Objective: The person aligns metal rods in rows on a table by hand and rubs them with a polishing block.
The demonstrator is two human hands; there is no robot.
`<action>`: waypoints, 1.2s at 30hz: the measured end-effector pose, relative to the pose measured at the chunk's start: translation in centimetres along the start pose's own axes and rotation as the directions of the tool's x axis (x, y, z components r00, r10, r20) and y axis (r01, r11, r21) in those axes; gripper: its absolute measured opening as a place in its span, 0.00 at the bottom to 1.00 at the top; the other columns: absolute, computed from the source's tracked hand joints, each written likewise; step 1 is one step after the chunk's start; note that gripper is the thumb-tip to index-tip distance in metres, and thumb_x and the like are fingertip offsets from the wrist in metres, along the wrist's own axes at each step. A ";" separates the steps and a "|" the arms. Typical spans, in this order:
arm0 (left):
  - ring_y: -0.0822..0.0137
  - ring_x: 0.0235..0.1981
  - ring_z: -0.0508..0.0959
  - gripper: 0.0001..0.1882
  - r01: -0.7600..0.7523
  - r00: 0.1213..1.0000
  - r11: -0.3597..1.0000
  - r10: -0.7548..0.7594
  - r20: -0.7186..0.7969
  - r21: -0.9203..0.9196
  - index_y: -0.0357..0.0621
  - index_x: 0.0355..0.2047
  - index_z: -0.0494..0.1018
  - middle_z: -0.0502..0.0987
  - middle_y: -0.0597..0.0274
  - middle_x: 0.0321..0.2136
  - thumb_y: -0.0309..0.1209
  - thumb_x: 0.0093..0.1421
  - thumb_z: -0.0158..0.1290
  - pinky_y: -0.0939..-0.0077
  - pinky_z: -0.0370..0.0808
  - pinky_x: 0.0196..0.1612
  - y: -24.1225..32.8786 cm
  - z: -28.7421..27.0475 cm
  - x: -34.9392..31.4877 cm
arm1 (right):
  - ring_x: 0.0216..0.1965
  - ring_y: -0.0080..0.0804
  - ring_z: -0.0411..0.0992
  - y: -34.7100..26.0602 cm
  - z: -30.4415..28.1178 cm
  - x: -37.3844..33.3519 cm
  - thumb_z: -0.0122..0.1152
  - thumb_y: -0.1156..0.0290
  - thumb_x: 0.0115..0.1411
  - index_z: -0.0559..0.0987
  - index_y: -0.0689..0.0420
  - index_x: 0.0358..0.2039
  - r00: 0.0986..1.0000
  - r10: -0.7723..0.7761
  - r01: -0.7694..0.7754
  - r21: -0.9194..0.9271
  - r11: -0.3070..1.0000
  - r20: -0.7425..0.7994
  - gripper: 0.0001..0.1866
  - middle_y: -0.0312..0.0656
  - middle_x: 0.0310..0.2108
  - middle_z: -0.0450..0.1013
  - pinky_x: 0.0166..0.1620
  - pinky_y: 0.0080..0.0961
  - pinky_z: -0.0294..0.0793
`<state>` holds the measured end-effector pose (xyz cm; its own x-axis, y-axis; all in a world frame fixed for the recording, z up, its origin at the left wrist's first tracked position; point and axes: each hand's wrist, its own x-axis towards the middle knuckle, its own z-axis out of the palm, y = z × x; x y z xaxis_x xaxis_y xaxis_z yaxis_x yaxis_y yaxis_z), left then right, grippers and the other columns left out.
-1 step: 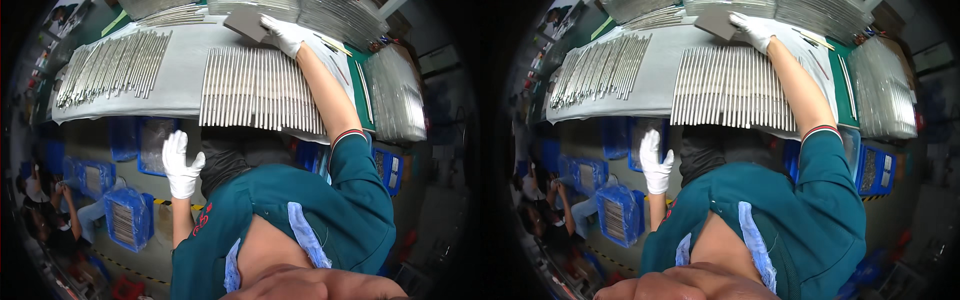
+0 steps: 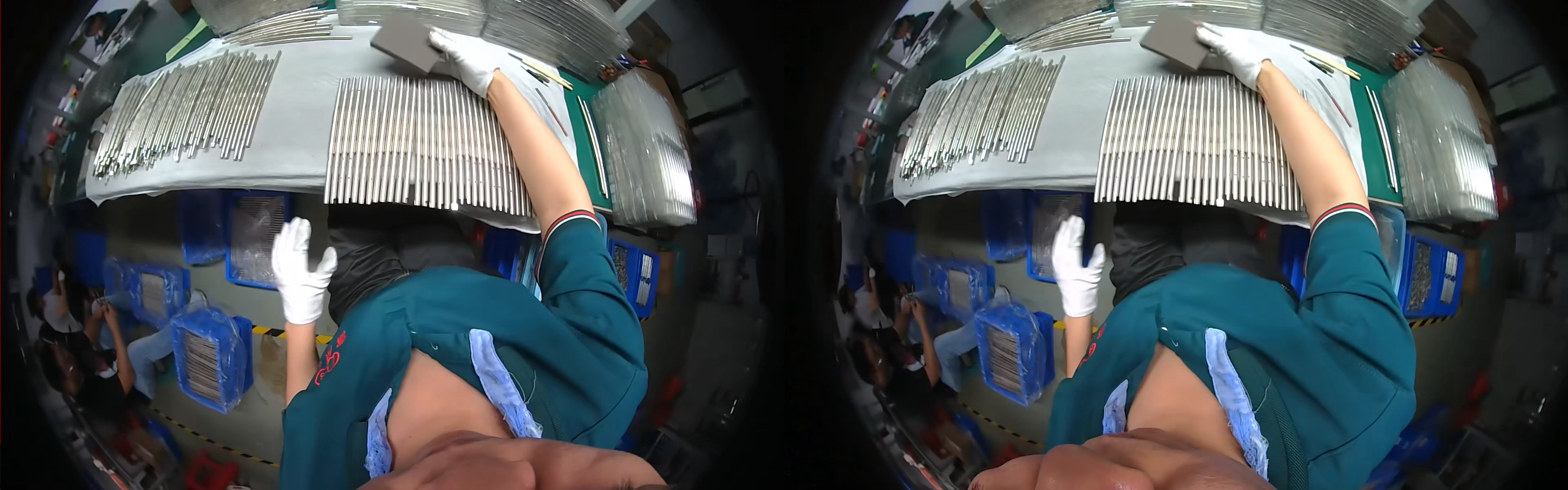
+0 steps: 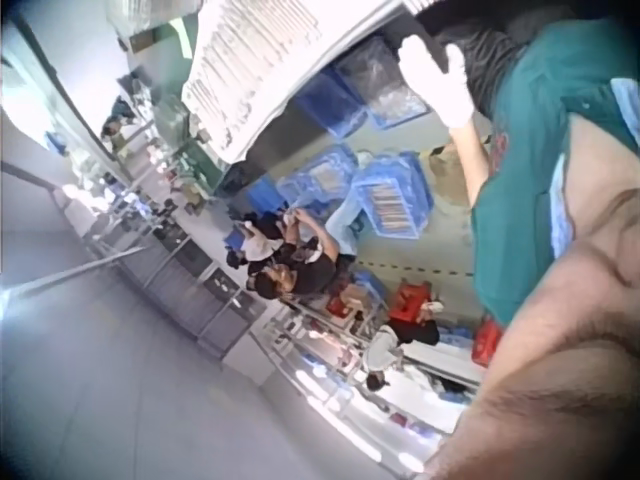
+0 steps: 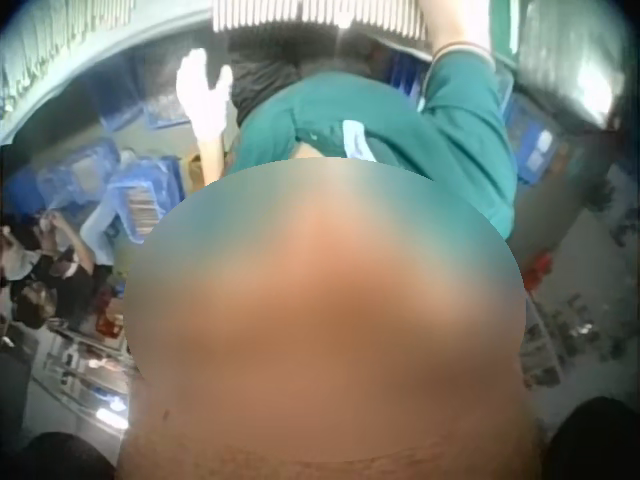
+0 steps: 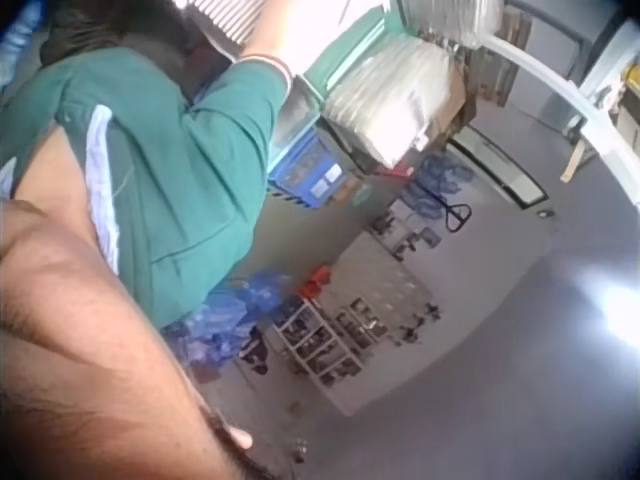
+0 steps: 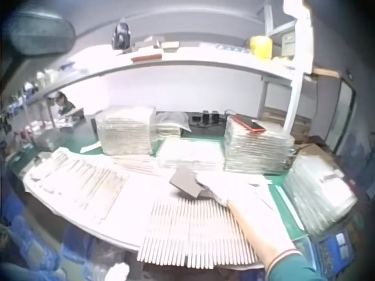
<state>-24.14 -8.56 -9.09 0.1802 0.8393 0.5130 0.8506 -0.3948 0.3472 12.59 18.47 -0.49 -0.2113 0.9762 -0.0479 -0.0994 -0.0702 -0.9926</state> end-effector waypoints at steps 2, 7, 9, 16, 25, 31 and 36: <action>0.43 0.61 0.71 0.38 0.172 0.972 0.984 -0.177 0.152 0.041 0.36 0.62 0.69 0.72 0.42 0.59 0.50 0.60 0.60 0.52 0.66 0.64 1.3 2.6 -2.6 | 0.60 0.28 0.69 -0.6 -0.1 -1.8 0.62 0.53 0.66 0.72 0.52 0.64 1.000 0.024 -0.025 -0.165 0.986 -0.009 0.29 0.36 0.60 0.71 0.62 0.33 0.70; 0.45 0.51 0.74 0.42 0.281 0.882 0.931 -0.346 0.321 0.231 0.41 0.64 0.68 0.74 0.43 0.52 0.60 0.59 0.56 0.55 0.72 0.54 4.1 6.9 -5.8 | 0.61 0.27 0.68 -1.4 -0.1 -3.1 0.61 0.55 0.67 0.73 0.48 0.64 1.000 0.001 -0.008 -0.212 0.977 -0.029 0.27 0.36 0.61 0.71 0.63 0.28 0.68; 0.49 0.42 0.75 0.38 0.246 0.883 0.917 -0.345 0.319 0.312 0.43 0.62 0.69 0.75 0.48 0.43 0.58 0.61 0.54 0.56 0.74 0.45 3.9 6.6 -5.4 | 0.62 0.32 0.68 -2.4 -2.0 -4.1 0.59 0.53 0.67 0.70 0.48 0.66 0.967 -0.218 0.070 -0.692 0.718 -0.128 0.29 0.44 0.63 0.69 0.64 0.28 0.68; 0.49 0.42 0.82 0.22 0.437 0.787 0.896 -0.421 0.450 0.075 0.55 0.58 0.75 0.82 0.49 0.42 0.49 0.69 0.48 0.59 0.77 0.46 0.7 4.5 -4.9 | 0.62 0.40 0.69 -0.3 -6.7 -6.4 0.53 0.46 0.67 0.73 0.51 0.63 0.945 -0.307 0.104 -0.784 0.612 -0.115 0.31 0.45 0.61 0.72 0.66 0.33 0.62; 0.54 0.51 0.80 0.18 0.465 0.666 0.885 -0.330 0.670 -0.026 0.57 0.58 0.74 0.79 0.60 0.54 0.39 0.69 0.49 0.65 0.76 0.53 2.8 1.3 -8.2 | 0.60 0.33 0.70 -2.1 -4.7 -5.6 0.58 0.57 0.68 0.72 0.54 0.64 0.974 -0.183 0.079 -0.561 0.824 -0.131 0.27 0.44 0.60 0.72 0.62 0.29 0.71; 0.67 0.41 0.81 0.17 0.229 0.923 0.971 -0.193 0.332 -0.073 0.42 0.57 0.75 0.81 0.56 0.48 0.30 0.71 0.49 0.75 0.77 0.47 0.3 -1.0 -8.1 | 0.55 0.33 0.74 -3.7 -2.2 -6.9 0.62 0.59 0.66 0.77 0.57 0.59 0.996 -0.018 -0.003 -0.221 0.975 -0.091 0.24 0.45 0.58 0.73 0.59 0.27 0.76; 0.78 0.34 0.76 0.19 0.709 0.705 0.647 -0.664 0.249 -0.280 0.42 0.60 0.73 0.81 0.63 0.40 0.31 0.73 0.47 0.82 0.73 0.41 0.6 -7.0 -4.3 | 0.64 0.34 0.65 -2.2 -6.2 -5.8 0.57 0.42 0.64 0.73 0.50 0.64 0.978 -0.172 0.114 -0.390 0.914 -0.116 0.35 0.43 0.60 0.72 0.68 0.33 0.57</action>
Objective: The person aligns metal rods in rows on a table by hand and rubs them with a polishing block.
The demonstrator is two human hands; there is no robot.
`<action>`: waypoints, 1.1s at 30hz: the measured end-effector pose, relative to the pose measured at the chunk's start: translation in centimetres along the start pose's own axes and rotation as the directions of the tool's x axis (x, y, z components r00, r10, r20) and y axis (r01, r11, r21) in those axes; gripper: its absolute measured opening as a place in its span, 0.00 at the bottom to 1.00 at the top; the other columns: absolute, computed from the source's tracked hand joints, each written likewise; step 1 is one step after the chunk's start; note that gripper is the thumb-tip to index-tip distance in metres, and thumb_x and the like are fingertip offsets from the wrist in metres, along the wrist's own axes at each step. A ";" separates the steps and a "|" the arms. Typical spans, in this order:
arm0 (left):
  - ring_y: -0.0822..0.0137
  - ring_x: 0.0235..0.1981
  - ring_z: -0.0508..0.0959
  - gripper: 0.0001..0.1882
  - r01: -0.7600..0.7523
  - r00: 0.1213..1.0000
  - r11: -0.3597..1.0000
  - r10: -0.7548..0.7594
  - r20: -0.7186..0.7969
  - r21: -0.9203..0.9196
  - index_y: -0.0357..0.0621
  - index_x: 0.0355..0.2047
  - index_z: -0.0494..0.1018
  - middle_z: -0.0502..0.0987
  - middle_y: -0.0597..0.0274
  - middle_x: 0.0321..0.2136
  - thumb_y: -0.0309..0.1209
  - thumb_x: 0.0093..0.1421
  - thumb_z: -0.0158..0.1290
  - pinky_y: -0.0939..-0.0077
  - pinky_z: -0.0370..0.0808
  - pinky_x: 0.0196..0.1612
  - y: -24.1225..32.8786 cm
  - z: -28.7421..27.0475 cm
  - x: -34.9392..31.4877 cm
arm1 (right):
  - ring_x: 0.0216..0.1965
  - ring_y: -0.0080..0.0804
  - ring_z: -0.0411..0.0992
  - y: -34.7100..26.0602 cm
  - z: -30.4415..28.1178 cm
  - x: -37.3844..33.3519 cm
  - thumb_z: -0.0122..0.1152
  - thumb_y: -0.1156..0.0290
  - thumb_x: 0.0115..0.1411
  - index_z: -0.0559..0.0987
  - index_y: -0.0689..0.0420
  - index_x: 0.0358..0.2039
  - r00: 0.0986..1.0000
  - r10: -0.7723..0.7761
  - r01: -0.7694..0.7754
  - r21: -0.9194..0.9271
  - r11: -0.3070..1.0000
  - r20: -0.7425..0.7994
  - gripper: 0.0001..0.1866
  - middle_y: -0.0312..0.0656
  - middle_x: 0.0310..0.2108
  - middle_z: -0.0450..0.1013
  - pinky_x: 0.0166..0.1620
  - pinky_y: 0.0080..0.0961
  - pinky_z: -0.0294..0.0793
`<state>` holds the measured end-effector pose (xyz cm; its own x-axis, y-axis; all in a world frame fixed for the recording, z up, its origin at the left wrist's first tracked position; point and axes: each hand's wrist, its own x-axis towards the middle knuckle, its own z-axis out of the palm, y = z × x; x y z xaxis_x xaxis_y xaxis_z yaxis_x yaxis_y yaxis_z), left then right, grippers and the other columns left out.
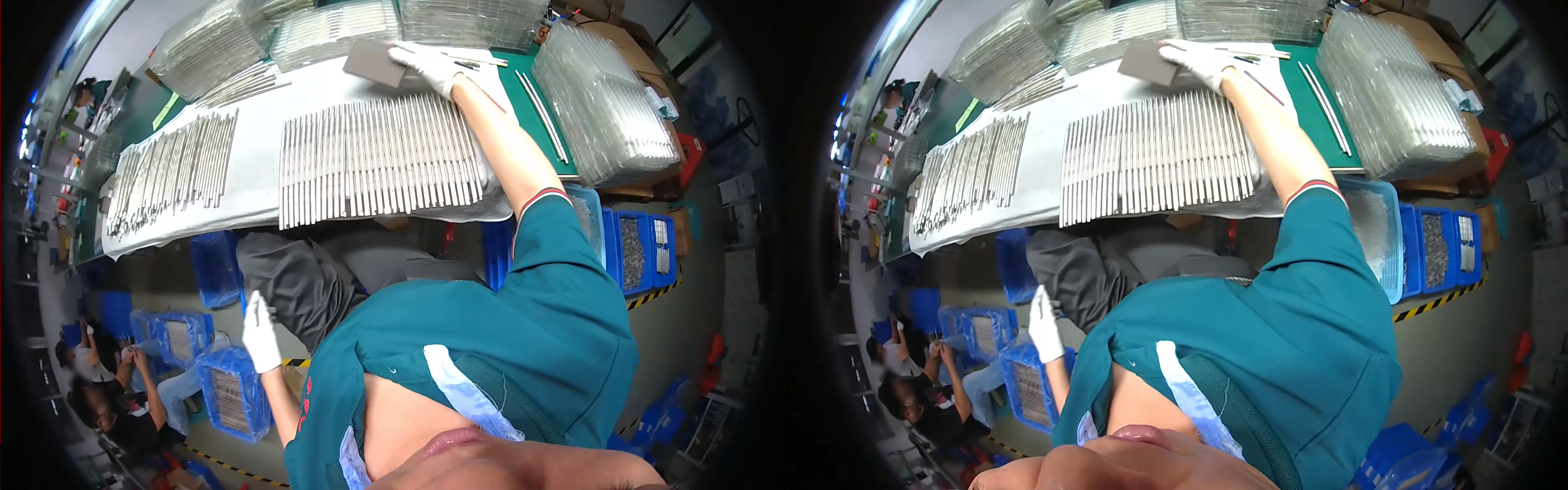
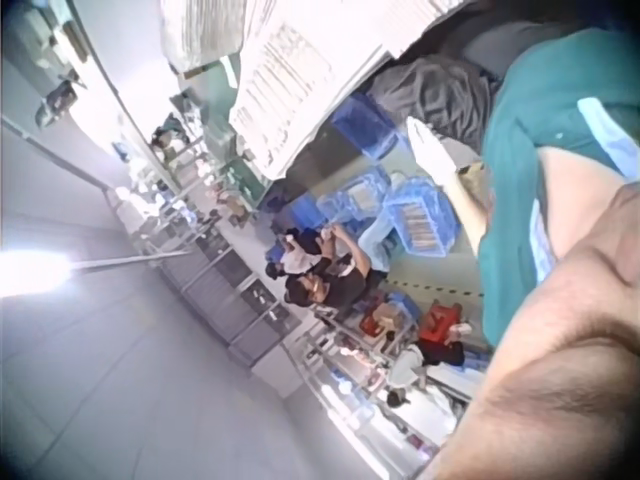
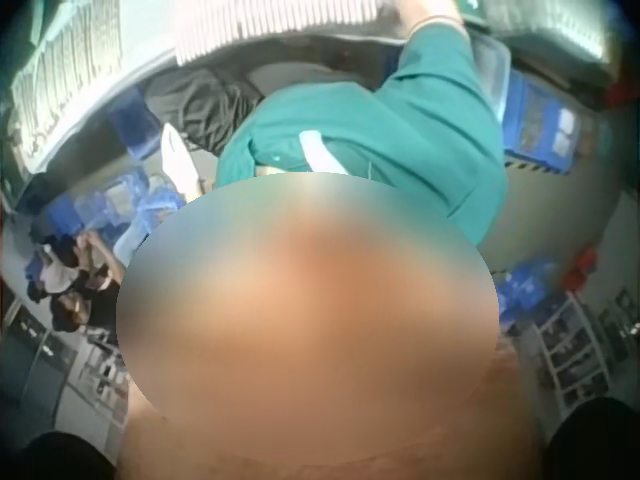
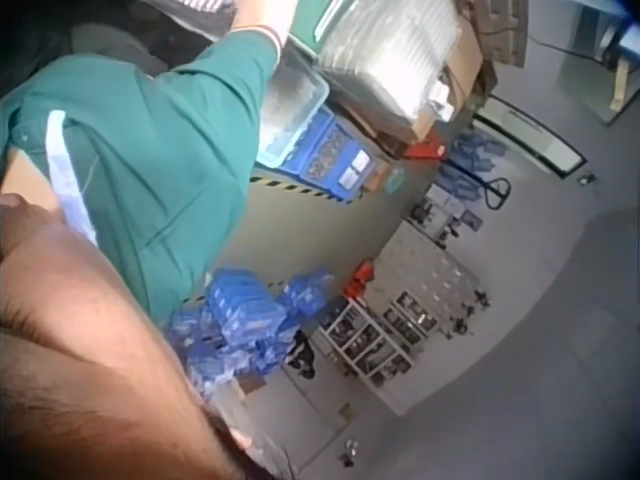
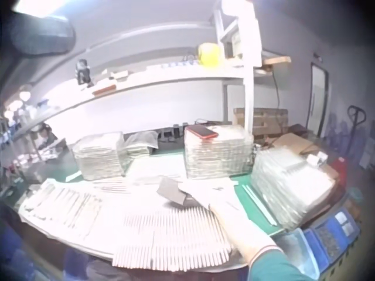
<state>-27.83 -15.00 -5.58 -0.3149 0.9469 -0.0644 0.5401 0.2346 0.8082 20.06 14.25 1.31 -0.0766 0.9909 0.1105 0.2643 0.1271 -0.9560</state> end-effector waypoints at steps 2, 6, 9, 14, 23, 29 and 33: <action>0.78 0.34 0.75 0.19 -0.065 0.991 0.996 0.059 -0.116 -0.054 0.41 0.61 0.73 0.80 0.64 0.38 0.33 0.73 0.46 0.81 0.72 0.40 -1.3 -2.6 0.9 | 0.63 0.32 0.65 0.2 -1.7 -0.3 0.58 0.44 0.64 0.72 0.51 0.64 0.998 0.050 -0.052 -0.052 0.997 -0.025 0.34 0.42 0.62 0.71 0.68 0.31 0.57; 0.78 0.33 0.72 0.19 -0.106 0.972 0.989 0.124 -0.198 0.099 0.43 0.62 0.72 0.78 0.67 0.36 0.32 0.74 0.46 0.82 0.71 0.40 2.4 -6.8 2.0 | 0.59 0.31 0.69 0.7 -2.9 -2.4 0.60 0.52 0.66 0.72 0.52 0.64 1.000 0.016 -0.014 -0.166 0.986 0.014 0.29 0.42 0.59 0.72 0.63 0.29 0.65; 0.79 0.33 0.72 0.19 -0.207 0.951 0.973 0.225 -0.212 0.104 0.43 0.63 0.71 0.78 0.67 0.37 0.30 0.73 0.46 0.83 0.71 0.40 6.0 -8.1 3.4 | 0.58 0.30 0.71 -0.6 -2.5 -4.3 0.60 0.54 0.66 0.72 0.52 0.65 0.996 0.075 -0.078 -0.073 0.994 -0.045 0.29 0.44 0.58 0.73 0.61 0.28 0.69; 0.75 0.43 0.78 0.19 -0.467 0.879 0.880 0.472 -0.063 0.088 0.42 0.62 0.72 0.80 0.61 0.44 0.30 0.73 0.47 0.81 0.73 0.49 10.5 -6.0 5.9 | 0.61 0.32 0.69 0.6 -2.5 -4.4 0.60 0.52 0.65 0.72 0.50 0.65 0.988 0.031 -0.063 -0.209 0.976 -0.152 0.30 0.43 0.59 0.72 0.63 0.28 0.68; 0.46 0.51 0.79 0.23 -0.559 0.829 0.739 0.500 0.251 0.375 0.41 0.55 0.76 0.80 0.47 0.50 0.44 0.68 0.49 0.59 0.73 0.57 14.6 8.4 17.3 | 0.58 0.34 0.71 2.6 -1.0 -4.0 0.61 0.52 0.64 0.73 0.51 0.64 0.926 -0.093 0.063 -0.093 0.994 -0.366 0.31 0.46 0.57 0.75 0.62 0.28 0.66; 0.49 0.51 0.79 0.24 -0.492 0.868 0.741 0.460 0.188 0.457 0.47 0.53 0.78 0.80 0.52 0.51 0.49 0.69 0.44 0.60 0.74 0.55 16.5 13.0 17.5 | 0.40 0.32 0.80 2.1 -0.9 -4.1 0.66 0.55 0.61 0.76 0.42 0.61 0.725 -0.322 0.081 -0.388 0.918 -0.609 0.27 0.46 0.41 0.82 0.45 0.26 0.77; 0.50 0.47 0.81 0.23 -0.513 0.851 0.700 0.493 0.184 0.498 0.48 0.52 0.78 0.80 0.55 0.49 0.49 0.70 0.44 0.60 0.76 0.51 16.6 13.5 17.2 | 0.42 0.37 0.81 1.7 -0.6 -3.8 0.66 0.53 0.61 0.78 0.41 0.59 0.703 -0.378 0.082 -0.459 0.885 -0.602 0.26 0.47 0.41 0.82 0.46 0.28 0.78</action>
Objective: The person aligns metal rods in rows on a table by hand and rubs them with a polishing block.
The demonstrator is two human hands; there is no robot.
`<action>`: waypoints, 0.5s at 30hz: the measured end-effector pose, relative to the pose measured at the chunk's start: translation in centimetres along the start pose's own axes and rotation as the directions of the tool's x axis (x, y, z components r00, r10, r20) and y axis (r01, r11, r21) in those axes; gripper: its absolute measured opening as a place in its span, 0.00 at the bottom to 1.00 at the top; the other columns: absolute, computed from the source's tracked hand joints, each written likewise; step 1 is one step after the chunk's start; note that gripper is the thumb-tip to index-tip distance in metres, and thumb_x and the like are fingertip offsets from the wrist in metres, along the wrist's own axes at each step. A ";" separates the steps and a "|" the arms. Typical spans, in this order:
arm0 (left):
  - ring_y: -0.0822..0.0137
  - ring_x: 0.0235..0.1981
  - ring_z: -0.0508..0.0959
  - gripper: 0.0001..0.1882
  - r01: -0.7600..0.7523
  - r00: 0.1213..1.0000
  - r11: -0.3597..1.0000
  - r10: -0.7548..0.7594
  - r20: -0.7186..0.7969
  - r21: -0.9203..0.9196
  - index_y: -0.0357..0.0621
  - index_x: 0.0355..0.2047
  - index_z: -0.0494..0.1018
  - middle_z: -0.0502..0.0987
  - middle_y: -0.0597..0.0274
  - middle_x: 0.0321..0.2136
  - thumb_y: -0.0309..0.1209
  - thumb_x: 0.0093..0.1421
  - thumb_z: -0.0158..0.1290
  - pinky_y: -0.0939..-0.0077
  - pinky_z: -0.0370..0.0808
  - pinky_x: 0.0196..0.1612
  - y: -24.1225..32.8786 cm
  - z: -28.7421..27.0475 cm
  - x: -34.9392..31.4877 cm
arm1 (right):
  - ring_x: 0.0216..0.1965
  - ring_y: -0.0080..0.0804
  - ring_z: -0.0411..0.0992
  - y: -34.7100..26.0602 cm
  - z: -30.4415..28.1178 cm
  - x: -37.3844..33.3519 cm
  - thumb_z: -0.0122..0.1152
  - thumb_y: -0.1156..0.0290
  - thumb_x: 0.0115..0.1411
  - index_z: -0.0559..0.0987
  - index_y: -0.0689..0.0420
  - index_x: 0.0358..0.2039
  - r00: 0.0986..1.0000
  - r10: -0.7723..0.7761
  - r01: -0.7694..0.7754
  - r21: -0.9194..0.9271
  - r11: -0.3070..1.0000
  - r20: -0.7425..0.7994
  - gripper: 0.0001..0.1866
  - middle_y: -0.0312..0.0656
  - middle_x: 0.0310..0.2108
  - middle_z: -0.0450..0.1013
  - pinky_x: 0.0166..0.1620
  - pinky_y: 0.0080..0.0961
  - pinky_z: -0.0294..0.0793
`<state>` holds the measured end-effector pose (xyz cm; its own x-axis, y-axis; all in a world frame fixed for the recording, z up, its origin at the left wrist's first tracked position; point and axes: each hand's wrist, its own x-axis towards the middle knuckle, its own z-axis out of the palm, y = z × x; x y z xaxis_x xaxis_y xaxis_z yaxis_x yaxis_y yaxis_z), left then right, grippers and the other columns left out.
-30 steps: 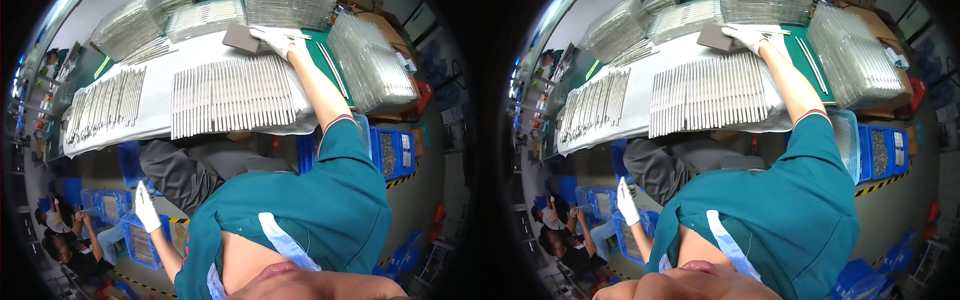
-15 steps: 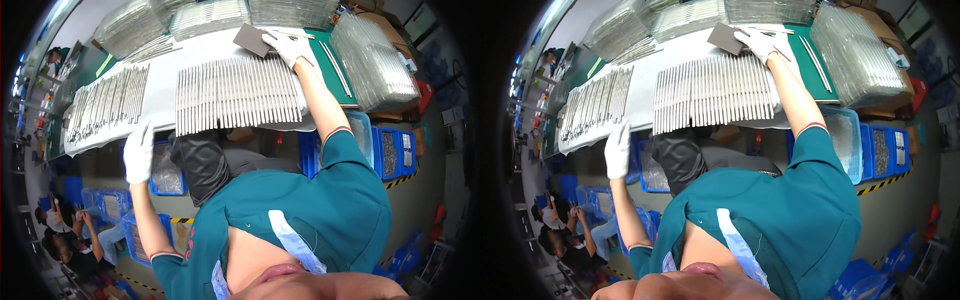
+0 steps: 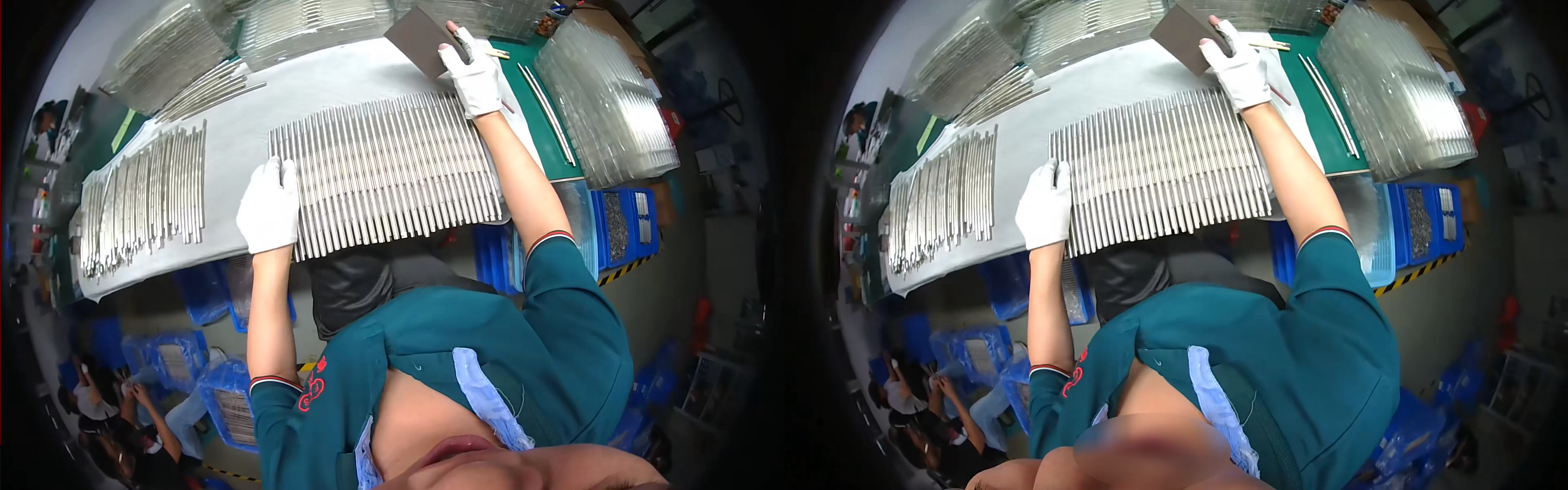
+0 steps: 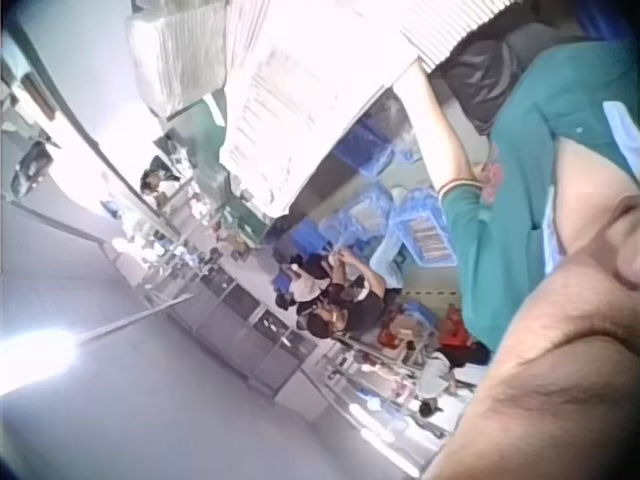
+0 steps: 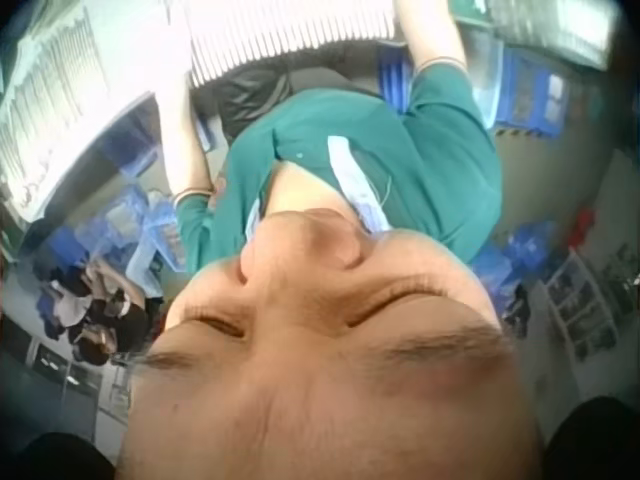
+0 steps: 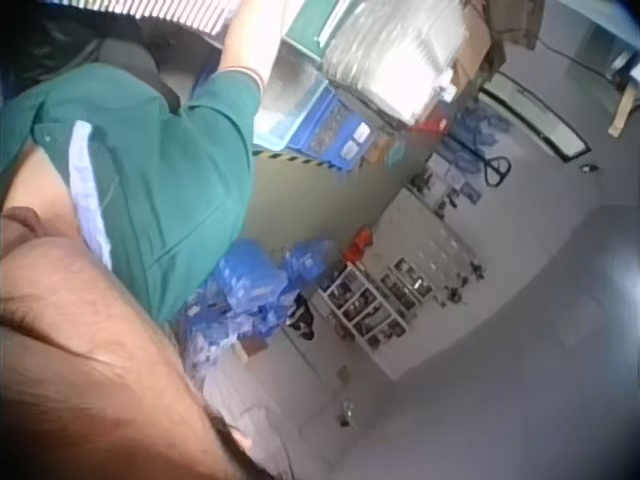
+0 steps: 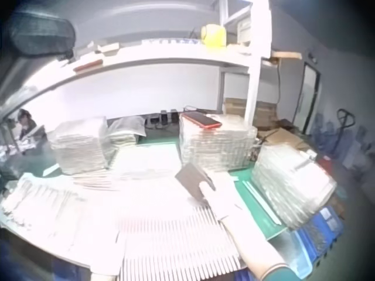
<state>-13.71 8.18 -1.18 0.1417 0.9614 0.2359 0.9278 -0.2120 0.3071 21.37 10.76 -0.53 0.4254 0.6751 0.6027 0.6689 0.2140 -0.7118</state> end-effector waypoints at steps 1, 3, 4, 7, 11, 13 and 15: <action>0.50 0.46 0.81 0.23 -0.007 1.000 1.000 0.007 -0.002 0.013 0.48 0.52 0.78 0.80 0.56 0.49 0.49 0.70 0.44 0.59 0.77 0.50 0.1 -0.1 -0.1 | 0.42 0.37 0.81 0.2 0.4 -0.1 0.66 0.53 0.61 0.78 0.41 0.59 1.000 0.007 -0.007 -0.010 1.000 0.003 0.26 0.47 0.41 0.82 0.46 0.28 0.78; 0.52 0.46 0.81 0.22 0.009 1.000 0.999 -0.009 -0.002 0.040 0.48 0.51 0.78 0.80 0.57 0.49 0.48 0.69 0.46 0.61 0.77 0.49 -0.1 0.0 -0.2 | 0.45 0.38 0.82 0.7 1.0 -0.2 0.66 0.53 0.61 0.78 0.40 0.59 0.997 0.040 -0.040 0.003 0.999 0.066 0.26 0.48 0.43 0.82 0.49 0.29 0.78; 0.53 0.46 0.81 0.21 -0.013 0.999 1.000 0.013 -0.039 0.012 0.49 0.50 0.79 0.80 0.58 0.49 0.48 0.69 0.48 0.62 0.77 0.50 -0.5 0.1 -0.3 | 0.46 0.39 0.81 1.0 1.4 -0.3 0.69 0.55 0.60 0.78 0.43 0.58 0.997 0.043 -0.046 0.042 0.998 0.065 0.26 0.49 0.45 0.81 0.50 0.29 0.79; 0.56 0.48 0.81 0.19 0.023 0.999 0.999 -0.025 -0.037 -0.046 0.48 0.48 0.80 0.80 0.59 0.50 0.46 0.68 0.51 0.66 0.77 0.52 -1.5 0.1 -0.6 | 0.45 0.39 0.82 1.0 1.6 -0.9 0.71 0.59 0.58 0.80 0.46 0.57 0.996 -0.092 0.092 0.058 0.994 0.007 0.25 0.48 0.44 0.82 0.50 0.28 0.79; 0.58 0.53 0.79 0.19 0.170 0.985 0.941 -0.169 0.029 -0.294 0.45 0.51 0.79 0.79 0.57 0.53 0.43 0.69 0.51 0.69 0.73 0.57 -2.3 0.3 -0.2 | 0.47 0.21 0.74 2.5 1.2 -0.8 0.68 0.68 0.63 0.77 0.55 0.60 0.998 -0.024 0.011 0.200 0.980 0.065 0.24 0.38 0.48 0.79 0.53 0.19 0.73; 0.59 0.56 0.77 0.19 0.207 0.975 0.835 -0.220 0.035 -0.511 0.45 0.53 0.78 0.79 0.56 0.53 0.42 0.69 0.50 0.70 0.72 0.59 -4.2 1.2 0.1 | 0.47 0.25 0.75 2.8 1.1 -0.4 0.68 0.69 0.62 0.78 0.56 0.59 0.988 -0.152 0.148 0.099 0.984 0.033 0.24 0.39 0.48 0.77 0.53 0.22 0.72; 0.59 0.57 0.76 0.19 0.158 0.983 0.853 -0.183 -0.001 -0.498 0.45 0.55 0.78 0.80 0.55 0.52 0.39 0.70 0.50 0.70 0.71 0.59 -5.3 1.8 -0.2 | 0.47 0.27 0.75 2.8 0.8 -0.1 0.69 0.69 0.62 0.79 0.56 0.58 0.982 -0.185 0.183 0.074 0.980 0.026 0.23 0.39 0.47 0.76 0.53 0.23 0.72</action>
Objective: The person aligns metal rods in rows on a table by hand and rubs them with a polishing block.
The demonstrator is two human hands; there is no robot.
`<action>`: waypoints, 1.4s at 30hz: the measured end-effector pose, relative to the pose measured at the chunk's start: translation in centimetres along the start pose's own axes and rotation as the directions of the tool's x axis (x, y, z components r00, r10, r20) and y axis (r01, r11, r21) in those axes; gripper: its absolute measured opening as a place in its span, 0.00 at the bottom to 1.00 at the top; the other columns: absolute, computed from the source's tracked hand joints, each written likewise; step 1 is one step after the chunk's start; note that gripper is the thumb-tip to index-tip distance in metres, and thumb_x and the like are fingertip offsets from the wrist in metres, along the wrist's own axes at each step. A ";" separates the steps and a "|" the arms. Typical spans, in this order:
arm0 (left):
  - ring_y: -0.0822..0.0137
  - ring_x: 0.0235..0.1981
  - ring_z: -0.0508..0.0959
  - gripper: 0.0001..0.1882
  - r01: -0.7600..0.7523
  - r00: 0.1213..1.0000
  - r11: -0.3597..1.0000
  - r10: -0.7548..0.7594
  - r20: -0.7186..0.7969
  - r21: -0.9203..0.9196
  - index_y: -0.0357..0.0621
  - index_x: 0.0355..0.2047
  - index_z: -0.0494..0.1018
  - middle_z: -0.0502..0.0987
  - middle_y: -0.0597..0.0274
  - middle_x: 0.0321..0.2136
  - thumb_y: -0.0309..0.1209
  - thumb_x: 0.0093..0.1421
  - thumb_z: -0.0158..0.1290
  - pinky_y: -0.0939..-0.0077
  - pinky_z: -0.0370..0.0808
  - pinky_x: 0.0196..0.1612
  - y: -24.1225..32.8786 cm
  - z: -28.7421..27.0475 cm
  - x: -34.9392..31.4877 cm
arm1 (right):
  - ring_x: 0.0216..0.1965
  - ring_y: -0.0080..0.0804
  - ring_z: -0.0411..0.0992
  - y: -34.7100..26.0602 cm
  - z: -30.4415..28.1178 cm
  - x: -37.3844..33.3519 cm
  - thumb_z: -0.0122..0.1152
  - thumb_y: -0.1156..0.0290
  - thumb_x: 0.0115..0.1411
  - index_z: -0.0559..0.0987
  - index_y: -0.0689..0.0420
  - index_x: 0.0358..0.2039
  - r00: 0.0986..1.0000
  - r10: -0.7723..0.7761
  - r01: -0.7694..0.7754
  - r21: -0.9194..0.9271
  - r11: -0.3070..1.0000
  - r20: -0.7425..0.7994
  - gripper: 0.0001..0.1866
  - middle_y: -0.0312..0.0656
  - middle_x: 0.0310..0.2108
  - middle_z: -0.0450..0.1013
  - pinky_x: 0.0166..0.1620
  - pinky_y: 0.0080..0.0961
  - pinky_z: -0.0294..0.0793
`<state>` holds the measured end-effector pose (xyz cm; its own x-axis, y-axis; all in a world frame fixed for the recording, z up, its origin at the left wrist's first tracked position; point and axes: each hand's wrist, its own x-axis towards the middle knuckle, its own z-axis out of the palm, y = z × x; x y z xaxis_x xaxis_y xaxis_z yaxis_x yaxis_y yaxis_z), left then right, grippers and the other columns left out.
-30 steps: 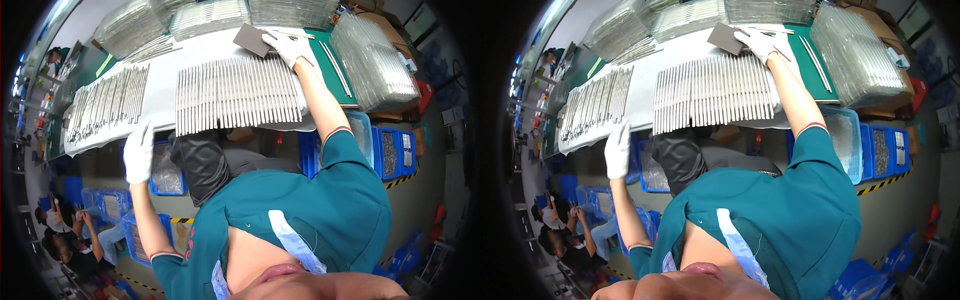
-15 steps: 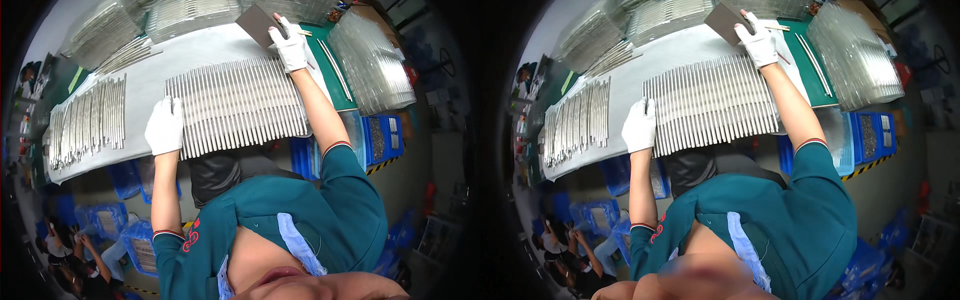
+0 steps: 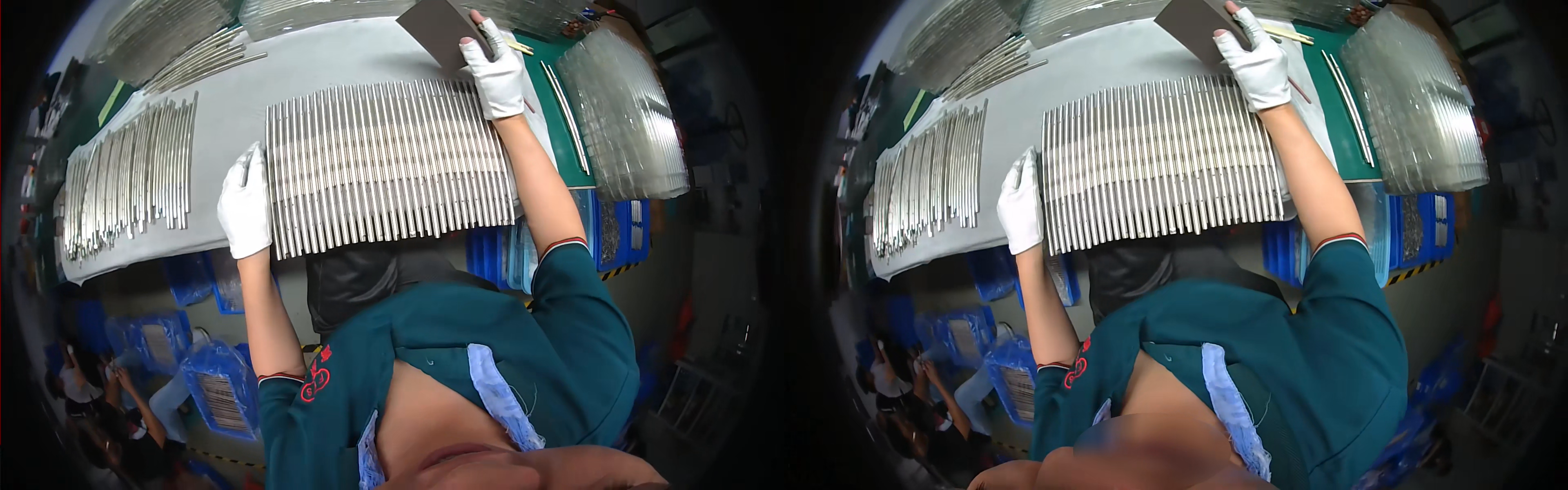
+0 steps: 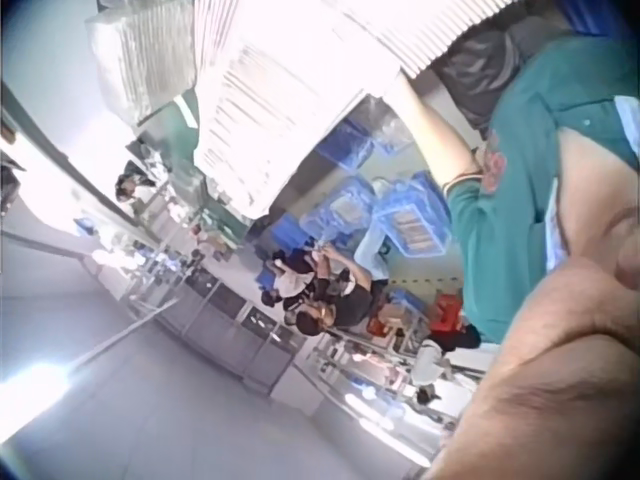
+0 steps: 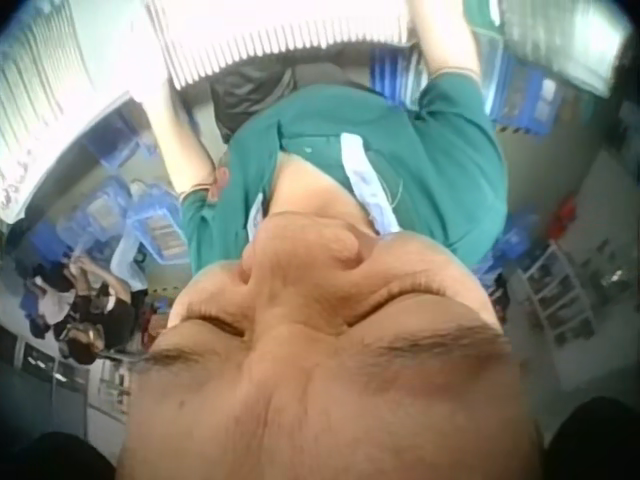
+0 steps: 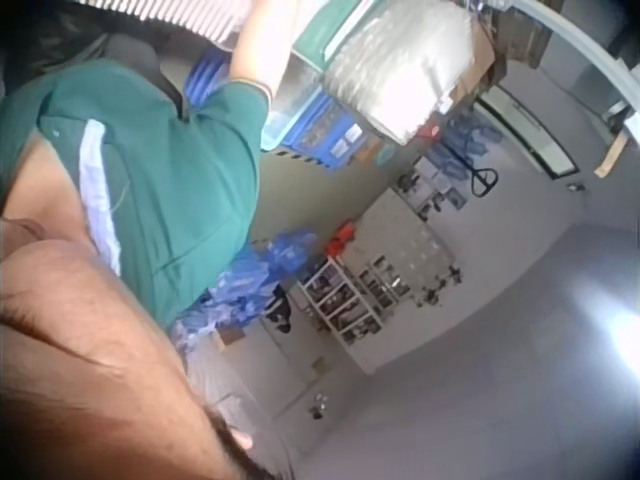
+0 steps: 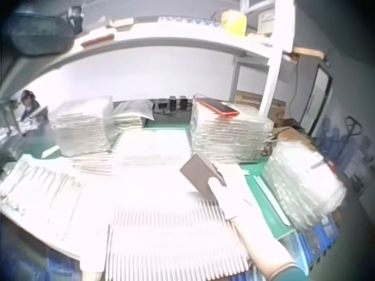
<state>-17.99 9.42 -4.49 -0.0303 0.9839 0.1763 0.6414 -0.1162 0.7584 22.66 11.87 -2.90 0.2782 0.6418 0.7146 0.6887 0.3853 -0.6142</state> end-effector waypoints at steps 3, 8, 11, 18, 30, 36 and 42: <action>0.62 0.56 0.77 0.19 0.145 0.989 0.977 -0.142 0.031 -0.154 0.42 0.56 0.76 0.79 0.54 0.52 0.37 0.71 0.49 0.70 0.72 0.59 0.8 -0.3 -0.2 | 0.52 0.30 0.73 -1.1 -0.9 0.3 0.65 0.72 0.62 0.68 0.56 0.66 0.993 0.045 -0.022 -0.199 0.980 0.111 0.31 0.44 0.55 0.72 0.54 0.26 0.74; 0.51 0.68 0.63 0.31 0.116 0.990 0.496 -0.130 0.059 -0.861 0.31 0.67 0.59 0.64 0.46 0.66 0.43 0.73 0.47 0.58 0.60 0.71 2.8 0.3 0.2 | 0.53 0.28 0.73 -2.8 -1.0 -0.3 0.69 0.69 0.61 0.74 0.54 0.64 0.929 0.321 -0.354 0.189 0.916 0.186 0.30 0.40 0.54 0.74 0.57 0.23 0.71; 0.52 0.72 0.54 0.38 0.182 0.983 0.161 0.002 0.185 -0.970 0.32 0.68 0.56 0.57 0.48 0.69 0.50 0.70 0.49 0.58 0.51 0.75 1.2 0.4 0.0 | 0.60 0.31 0.71 -9.7 -3.7 -1.4 0.71 0.68 0.58 0.76 0.56 0.61 0.803 0.311 -0.451 0.176 0.875 0.508 0.29 0.45 0.59 0.75 0.62 0.25 0.67; 0.49 0.72 0.54 0.41 0.246 0.969 0.008 -0.019 0.246 -0.969 0.27 0.68 0.54 0.56 0.39 0.69 0.47 0.68 0.54 0.56 0.51 0.75 1.9 -0.5 0.0 | 0.54 0.33 0.77 -11.4 -12.6 -4.7 0.72 0.69 0.55 0.79 0.56 0.58 0.499 0.358 -0.347 -0.197 0.917 0.789 0.28 0.46 0.54 0.78 0.58 0.27 0.72; 0.52 0.73 0.52 0.40 0.161 0.982 0.262 0.055 0.181 -0.952 0.32 0.69 0.54 0.56 0.43 0.70 0.51 0.69 0.49 0.58 0.46 0.76 1.7 0.7 -0.2 | 0.43 0.38 0.81 -14.2 -7.2 -4.1 0.71 0.71 0.54 0.82 0.51 0.53 0.568 0.009 0.029 -0.031 0.999 0.823 0.24 0.38 0.46 0.82 0.48 0.26 0.79; 0.55 0.74 0.50 0.39 0.180 0.971 0.345 0.086 0.222 -0.921 0.36 0.71 0.52 0.53 0.46 0.71 0.48 0.70 0.48 0.60 0.46 0.75 2.6 0.5 -0.3 | 0.45 0.39 0.80 -15.9 -2.2 -4.0 0.72 0.68 0.54 0.80 0.51 0.56 0.518 -0.105 0.181 0.011 0.983 0.849 0.26 0.40 0.50 0.80 0.49 0.29 0.78; 0.53 0.72 0.55 0.40 0.188 0.977 0.316 0.037 0.210 -0.930 0.33 0.69 0.55 0.59 0.43 0.68 0.54 0.70 0.46 0.59 0.49 0.75 2.6 0.4 -0.5 | 0.48 0.36 0.79 -15.7 -4.4 -3.2 0.70 0.69 0.57 0.80 0.51 0.56 0.474 -0.027 0.115 -0.031 0.993 0.880 0.25 0.40 0.51 0.80 0.52 0.27 0.77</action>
<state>-16.01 8.69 -2.80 0.1557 0.9854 0.0686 -0.5162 0.0219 0.8562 13.94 0.83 5.96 -0.4762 0.8772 0.0608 0.7365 0.4356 -0.5175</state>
